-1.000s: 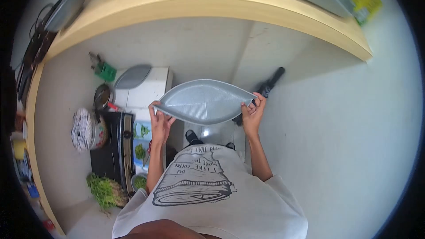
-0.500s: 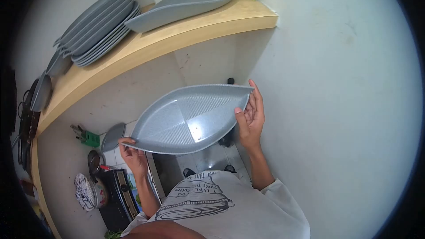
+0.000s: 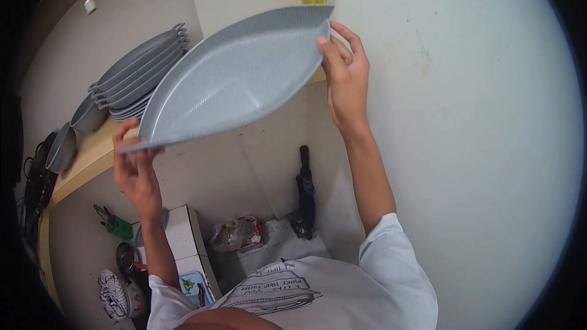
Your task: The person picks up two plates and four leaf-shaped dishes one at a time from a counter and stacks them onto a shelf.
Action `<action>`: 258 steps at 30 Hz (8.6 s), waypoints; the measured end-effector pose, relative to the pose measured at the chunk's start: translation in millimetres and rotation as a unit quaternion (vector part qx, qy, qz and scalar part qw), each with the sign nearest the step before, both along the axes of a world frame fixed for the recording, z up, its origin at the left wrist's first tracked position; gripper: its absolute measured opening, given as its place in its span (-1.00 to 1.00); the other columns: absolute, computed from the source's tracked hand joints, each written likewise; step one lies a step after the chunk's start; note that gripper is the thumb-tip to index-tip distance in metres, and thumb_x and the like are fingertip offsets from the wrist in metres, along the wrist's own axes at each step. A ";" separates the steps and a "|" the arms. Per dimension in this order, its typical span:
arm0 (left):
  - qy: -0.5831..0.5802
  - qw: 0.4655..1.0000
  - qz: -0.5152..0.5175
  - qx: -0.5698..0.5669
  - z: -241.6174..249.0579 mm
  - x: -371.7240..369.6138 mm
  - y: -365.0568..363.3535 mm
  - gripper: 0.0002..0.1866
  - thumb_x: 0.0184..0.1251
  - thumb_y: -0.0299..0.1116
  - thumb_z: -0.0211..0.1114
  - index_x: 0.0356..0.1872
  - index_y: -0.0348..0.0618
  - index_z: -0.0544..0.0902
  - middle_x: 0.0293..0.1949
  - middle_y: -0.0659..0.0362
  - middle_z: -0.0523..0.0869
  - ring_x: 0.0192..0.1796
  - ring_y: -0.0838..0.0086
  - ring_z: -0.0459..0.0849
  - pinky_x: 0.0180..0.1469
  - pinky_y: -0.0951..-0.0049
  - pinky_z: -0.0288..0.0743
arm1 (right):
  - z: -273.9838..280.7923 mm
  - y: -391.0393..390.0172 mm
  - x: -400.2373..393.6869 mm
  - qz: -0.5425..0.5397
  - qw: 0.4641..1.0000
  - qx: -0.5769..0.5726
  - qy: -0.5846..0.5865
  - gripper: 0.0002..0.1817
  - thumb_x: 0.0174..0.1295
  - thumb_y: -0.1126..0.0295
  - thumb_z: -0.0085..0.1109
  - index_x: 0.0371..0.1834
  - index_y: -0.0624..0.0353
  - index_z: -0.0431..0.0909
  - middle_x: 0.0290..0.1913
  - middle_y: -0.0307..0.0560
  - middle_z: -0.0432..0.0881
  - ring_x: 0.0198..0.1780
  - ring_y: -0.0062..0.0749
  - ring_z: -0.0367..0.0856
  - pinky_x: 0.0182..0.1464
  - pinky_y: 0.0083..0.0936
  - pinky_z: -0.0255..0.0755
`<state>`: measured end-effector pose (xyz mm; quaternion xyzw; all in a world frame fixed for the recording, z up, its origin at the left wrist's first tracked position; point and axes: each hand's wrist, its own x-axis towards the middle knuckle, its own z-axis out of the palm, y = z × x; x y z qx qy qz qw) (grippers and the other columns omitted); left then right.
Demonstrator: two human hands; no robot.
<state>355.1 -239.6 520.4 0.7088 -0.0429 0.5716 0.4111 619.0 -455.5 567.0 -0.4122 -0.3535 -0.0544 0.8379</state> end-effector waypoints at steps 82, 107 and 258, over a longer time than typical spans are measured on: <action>0.290 0.920 0.207 -0.161 -300.6 -53.3 3.3 -0.84 0.46 -0.47 0.30 -0.06 -0.29 0.73 -0.22 0.02 0.76 -0.27 0.43 0.72 -0.19 0.45 0.59 | -399.5 84.4 -128.8 0.127 0.887 -0.443 0.033 -0.88 0.43 0.50 0.13 -0.09 0.30 0.62 -0.37 -0.10 0.80 -0.45 -0.60 0.69 -0.39 -0.60 0.55; 0.135 0.757 0.284 -0.573 -444.7 -281.5 100.2 -0.76 0.60 -0.29 0.19 0.07 -0.18 0.68 -0.19 0.21 0.79 -0.23 0.61 0.67 -0.14 0.56 0.53 | -474.4 275.7 -320.3 0.445 0.668 -0.521 -0.290 -0.84 0.37 0.43 0.17 -0.13 0.31 0.63 -0.32 0.16 0.75 -0.33 -0.04 0.76 -0.25 -0.26 0.59; 0.004 0.997 0.077 -0.023 43.5 31.7 -14.6 -0.77 0.53 -0.37 0.28 0.02 -0.17 0.43 0.00 0.18 0.53 0.02 0.62 0.47 0.15 0.65 0.29 | 19.1 17.8 30.1 0.013 1.000 0.001 0.012 -0.66 0.52 0.23 0.10 0.08 0.32 0.58 -0.11 -0.19 0.63 -0.20 -0.62 0.50 -0.07 -0.59 0.39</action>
